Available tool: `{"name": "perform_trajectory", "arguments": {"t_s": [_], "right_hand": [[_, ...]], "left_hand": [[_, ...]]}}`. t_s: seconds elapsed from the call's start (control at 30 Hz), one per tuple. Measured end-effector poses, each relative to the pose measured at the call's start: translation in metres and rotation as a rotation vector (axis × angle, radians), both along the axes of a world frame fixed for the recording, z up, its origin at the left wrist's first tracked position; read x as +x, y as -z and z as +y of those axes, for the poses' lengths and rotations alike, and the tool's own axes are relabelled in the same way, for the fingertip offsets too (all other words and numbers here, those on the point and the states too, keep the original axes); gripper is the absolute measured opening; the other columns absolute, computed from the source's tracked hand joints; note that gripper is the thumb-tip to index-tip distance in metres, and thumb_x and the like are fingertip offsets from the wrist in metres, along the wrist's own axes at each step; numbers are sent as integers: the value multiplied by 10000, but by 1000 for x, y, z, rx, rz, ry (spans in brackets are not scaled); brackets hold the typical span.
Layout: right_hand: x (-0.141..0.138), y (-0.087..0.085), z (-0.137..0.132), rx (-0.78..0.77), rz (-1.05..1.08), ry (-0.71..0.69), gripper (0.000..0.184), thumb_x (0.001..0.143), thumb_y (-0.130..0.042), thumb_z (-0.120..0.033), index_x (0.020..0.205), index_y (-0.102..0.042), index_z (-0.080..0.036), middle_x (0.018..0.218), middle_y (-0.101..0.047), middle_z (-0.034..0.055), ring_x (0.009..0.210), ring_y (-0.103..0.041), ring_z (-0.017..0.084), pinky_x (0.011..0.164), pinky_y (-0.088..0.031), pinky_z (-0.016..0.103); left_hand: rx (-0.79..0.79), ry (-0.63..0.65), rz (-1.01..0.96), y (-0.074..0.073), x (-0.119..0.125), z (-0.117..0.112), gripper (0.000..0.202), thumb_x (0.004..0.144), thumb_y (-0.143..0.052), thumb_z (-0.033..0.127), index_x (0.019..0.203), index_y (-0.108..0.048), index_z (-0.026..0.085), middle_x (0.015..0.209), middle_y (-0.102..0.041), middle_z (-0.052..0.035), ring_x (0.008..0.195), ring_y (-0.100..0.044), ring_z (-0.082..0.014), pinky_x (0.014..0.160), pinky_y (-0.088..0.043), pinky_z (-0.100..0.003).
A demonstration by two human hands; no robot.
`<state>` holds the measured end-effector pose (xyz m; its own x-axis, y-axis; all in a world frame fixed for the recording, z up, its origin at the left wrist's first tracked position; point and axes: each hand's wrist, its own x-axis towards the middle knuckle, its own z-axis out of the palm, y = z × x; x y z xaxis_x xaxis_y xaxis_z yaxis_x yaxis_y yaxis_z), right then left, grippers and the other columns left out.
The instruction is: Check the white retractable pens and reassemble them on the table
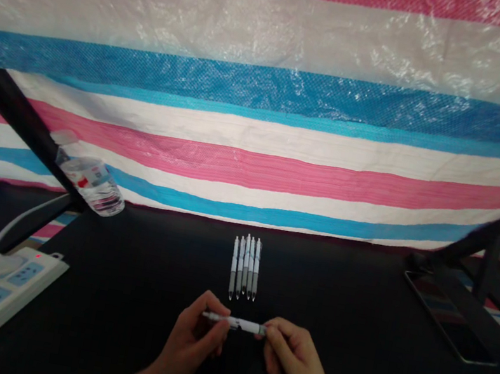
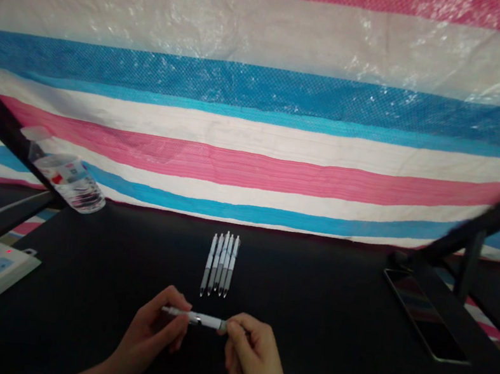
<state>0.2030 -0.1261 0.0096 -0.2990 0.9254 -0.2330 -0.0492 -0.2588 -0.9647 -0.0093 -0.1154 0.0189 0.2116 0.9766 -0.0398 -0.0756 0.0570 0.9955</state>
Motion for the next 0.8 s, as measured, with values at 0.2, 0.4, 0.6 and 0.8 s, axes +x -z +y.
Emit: {"name": "perform_trajectory", "arguments": {"t_s": [0.2, 0.4, 0.6, 0.8], "right_hand": [[1, -2, -4, 155, -133, 107, 440, 925, -555, -560, 860, -694, -147, 478, -416, -75, 338, -288, 42, 346, -172, 180], [5, -9, -3, 506, -319, 195, 253, 880, -654, -407, 818, -767, -189, 685, -688, 59, 568, -609, 163, 504, -444, 239], [4, -7, -3, 189, -174, 67, 423, 916, -567, -561, 906, -678, -153, 640, -660, 38, 413, -537, 102, 405, -336, 195], [4, -10, 0, 126, -75, 97, 494, 942, -501, -612, 721, -554, -174, 568, -575, -16, 413, -476, 69, 423, -302, 187]], "left_hand": [[-46, 32, 6, 1, -2, 2, 348, 821, -729, 492, 845, -591, 174, 603, -572, 32, 456, -504, -75, 428, -372, -170], [-146, 43, -56, 2, 1, 2, 404, 806, -718, 546, 838, -550, 179, 560, -573, 50, 378, -441, -53, 369, -308, -153], [-104, -8, -88, 3, -1, 3, 370, 825, -717, 510, 846, -560, 175, 578, -585, 50, 407, -471, -56, 395, -330, -153], [-97, 7, -118, 6, -3, 1, 339, 840, -714, 480, 863, -575, 172, 593, -592, 42, 429, -486, -66, 411, -336, -164]]}}
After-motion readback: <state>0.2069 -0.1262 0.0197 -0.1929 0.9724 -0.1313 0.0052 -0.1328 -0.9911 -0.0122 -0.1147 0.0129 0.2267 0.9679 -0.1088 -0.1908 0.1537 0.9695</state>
